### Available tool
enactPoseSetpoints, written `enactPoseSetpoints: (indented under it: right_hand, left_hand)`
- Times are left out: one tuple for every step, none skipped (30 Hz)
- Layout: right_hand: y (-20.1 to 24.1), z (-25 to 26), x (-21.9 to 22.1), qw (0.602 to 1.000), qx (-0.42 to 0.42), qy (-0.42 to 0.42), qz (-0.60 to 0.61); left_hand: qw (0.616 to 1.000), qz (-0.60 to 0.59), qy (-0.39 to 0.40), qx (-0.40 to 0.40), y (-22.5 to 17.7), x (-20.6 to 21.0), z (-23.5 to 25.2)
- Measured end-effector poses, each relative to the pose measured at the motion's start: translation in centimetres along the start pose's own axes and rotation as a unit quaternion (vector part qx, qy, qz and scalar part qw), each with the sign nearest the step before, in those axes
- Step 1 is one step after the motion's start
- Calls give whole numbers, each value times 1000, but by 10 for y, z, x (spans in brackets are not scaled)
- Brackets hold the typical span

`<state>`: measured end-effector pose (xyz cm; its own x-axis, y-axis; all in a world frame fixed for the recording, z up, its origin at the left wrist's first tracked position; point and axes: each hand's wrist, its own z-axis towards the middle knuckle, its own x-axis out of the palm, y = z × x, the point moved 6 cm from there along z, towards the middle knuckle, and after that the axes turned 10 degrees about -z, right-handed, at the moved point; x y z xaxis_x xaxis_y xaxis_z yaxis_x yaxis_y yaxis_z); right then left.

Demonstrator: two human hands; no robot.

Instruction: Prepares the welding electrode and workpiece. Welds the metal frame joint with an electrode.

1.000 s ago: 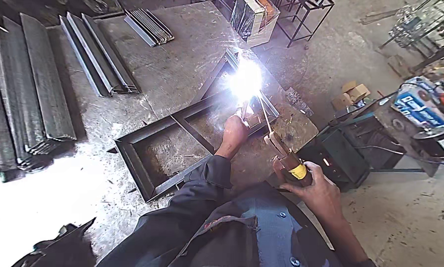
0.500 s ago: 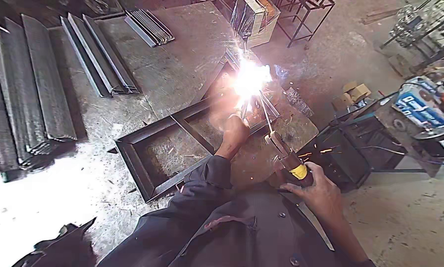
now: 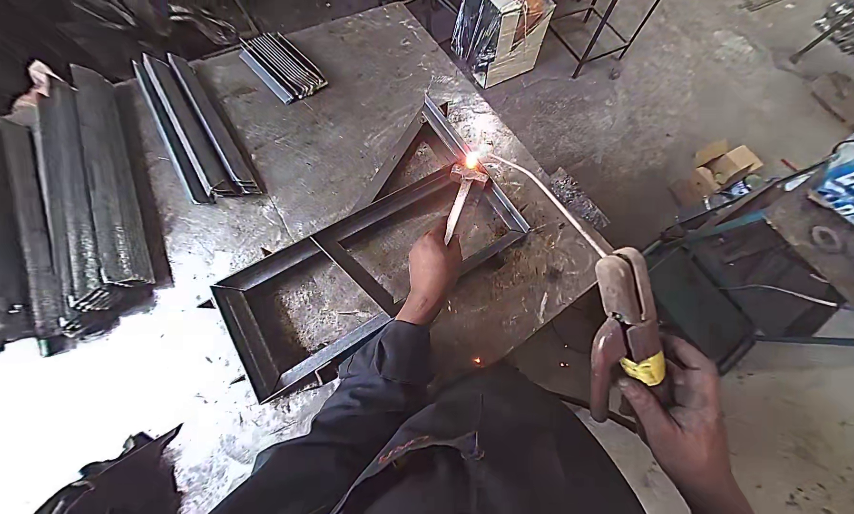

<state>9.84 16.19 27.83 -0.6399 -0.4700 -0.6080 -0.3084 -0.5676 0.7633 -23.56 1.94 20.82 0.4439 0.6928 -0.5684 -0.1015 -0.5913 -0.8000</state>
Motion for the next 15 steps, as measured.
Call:
enactPoseSetpoints:
  right_hand:
    - [-4, 7, -6, 1000, -7, 11, -1]
    - [-9, 14, -11, 999, -20, 28, -6]
    - [-14, 21, -16, 998, -33, 44, -9]
    - [-18, 27, -21, 997, -49, 62, -13]
    - [-22, 35, -27, 994, -70, 80, -13]
    - [-26, 43, -33, 991, -91, 97, -15]
    - [-29, 50, -39, 987, -111, 118, -25]
    - [-33, 58, -46, 983, -127, 132, -29]
    - [-38, 66, -51, 979, -140, 144, -33]
    - [-43, 72, -55, 976, -149, 154, -34]
    - [-47, 78, -59, 974, -156, 162, -34]
    - [-50, 85, -62, 972, -161, 168, -34]
    - [-53, 91, -64, 970, -167, 173, -31]
    - [-55, 97, -65, 968, -173, 181, -27]
    - [-57, 102, -65, 966, -178, 187, -22]
  left_hand:
    - [1000, 4, -9, -3, -1, 0, 0]
    - [1000, 8, -20, -8, -2, 0, 0]
    - [999, 11, -29, -14, -2, 0, -1]
    - [999, 14, -39, -19, -2, 0, -2]
    - [998, 17, -47, -29, -3, 0, -2]
    - [998, 18, -55, -37, -5, 1, -2]
    - [997, 19, -63, -43, -5, 1, -3]
    - [996, 19, -72, -46, -4, 2, -3]
    - [995, 23, -79, -50, -5, 2, -3]
    - [995, 28, -85, -55, -4, 2, -3]
    - [994, 34, -90, -59, -3, 3, -3]
    - [993, 38, -97, -58, -2, 3, -3]
    - [992, 40, -102, -55, -2, 3, -3]
    - [992, 43, -105, -52, -1, 3, -4]
    - [992, 44, -108, -47, -2, 3, -4]
